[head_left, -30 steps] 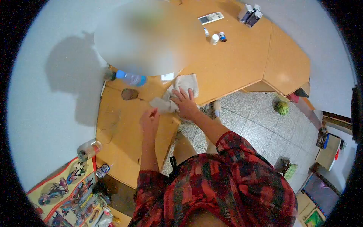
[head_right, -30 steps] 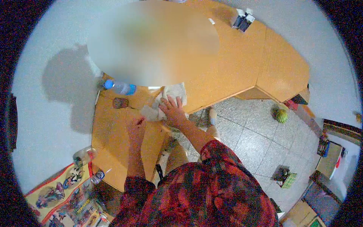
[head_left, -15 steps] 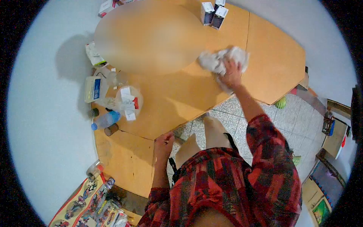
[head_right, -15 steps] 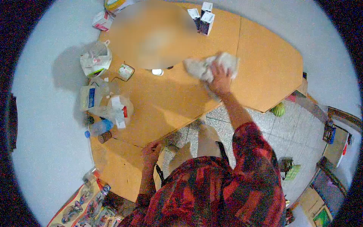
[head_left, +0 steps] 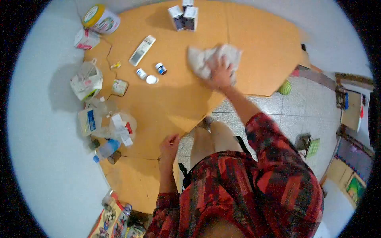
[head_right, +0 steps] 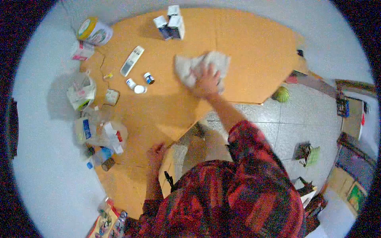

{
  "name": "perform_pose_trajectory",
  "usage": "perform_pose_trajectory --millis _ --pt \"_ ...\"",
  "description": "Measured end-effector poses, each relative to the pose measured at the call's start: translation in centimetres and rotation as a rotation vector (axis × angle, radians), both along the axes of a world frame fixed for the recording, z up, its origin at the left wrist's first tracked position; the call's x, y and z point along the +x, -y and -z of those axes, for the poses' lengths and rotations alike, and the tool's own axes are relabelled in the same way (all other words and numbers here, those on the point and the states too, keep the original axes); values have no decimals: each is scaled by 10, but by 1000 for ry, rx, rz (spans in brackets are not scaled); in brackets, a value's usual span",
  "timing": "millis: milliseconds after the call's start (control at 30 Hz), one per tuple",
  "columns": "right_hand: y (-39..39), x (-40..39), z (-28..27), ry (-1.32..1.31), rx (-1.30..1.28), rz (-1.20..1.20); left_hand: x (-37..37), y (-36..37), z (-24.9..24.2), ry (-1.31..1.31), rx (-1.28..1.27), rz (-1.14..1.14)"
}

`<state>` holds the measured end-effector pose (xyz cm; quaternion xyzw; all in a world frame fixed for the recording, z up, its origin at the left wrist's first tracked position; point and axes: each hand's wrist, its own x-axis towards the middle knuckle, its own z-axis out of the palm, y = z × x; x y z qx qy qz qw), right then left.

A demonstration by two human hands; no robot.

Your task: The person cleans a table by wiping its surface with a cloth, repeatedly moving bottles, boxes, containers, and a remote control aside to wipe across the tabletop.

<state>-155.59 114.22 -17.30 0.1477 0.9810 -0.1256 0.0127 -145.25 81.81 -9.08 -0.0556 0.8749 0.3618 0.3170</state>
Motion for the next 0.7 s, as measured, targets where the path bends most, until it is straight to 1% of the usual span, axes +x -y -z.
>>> perform_pose_trajectory --millis 67,100,167,200,300,333,367,400,433,467,533,567,600,667,700 --pt "32 46 -12 -7 -103 -46 -19 -7 12 -109 109 30" --pt "34 66 -11 -11 -86 -30 -31 -15 9 -111 127 46" --pt "29 92 -3 23 -113 -160 -52 -33 -7 -220 126 132" --pt "16 97 0 16 -108 -148 -57 -38 -10 -226 132 144" --pt "-42 111 13 -16 -74 222 -72 -56 -14 -321 170 224" --pt "-66 112 15 -32 -54 326 -73 -59 -12 -285 111 259" --pt "-89 115 16 -44 -51 340 -73 -63 -13 -249 52 293" --pt "-111 114 15 -33 -53 451 -74 -70 -16 -264 59 305" --pt "-134 112 14 -22 -58 559 -73 -78 -21 -213 40 295" --pt "-156 111 13 -37 -60 563 -74 -85 -25 -158 18 282" --pt "-200 107 10 -11 -16 737 -83 -98 -17 -160 -14 326" --pt "-223 103 7 0 -15 776 -86 -107 -10 -142 -47 368" --pt "-246 100 4 14 -13 816 -88 -115 -4 -141 -52 364" --pt "-300 94 12 26 -22 815 -92 -138 12 -349 -292 458" --pt "-322 88 10 5 -18 791 -92 -146 24 -338 -296 456"
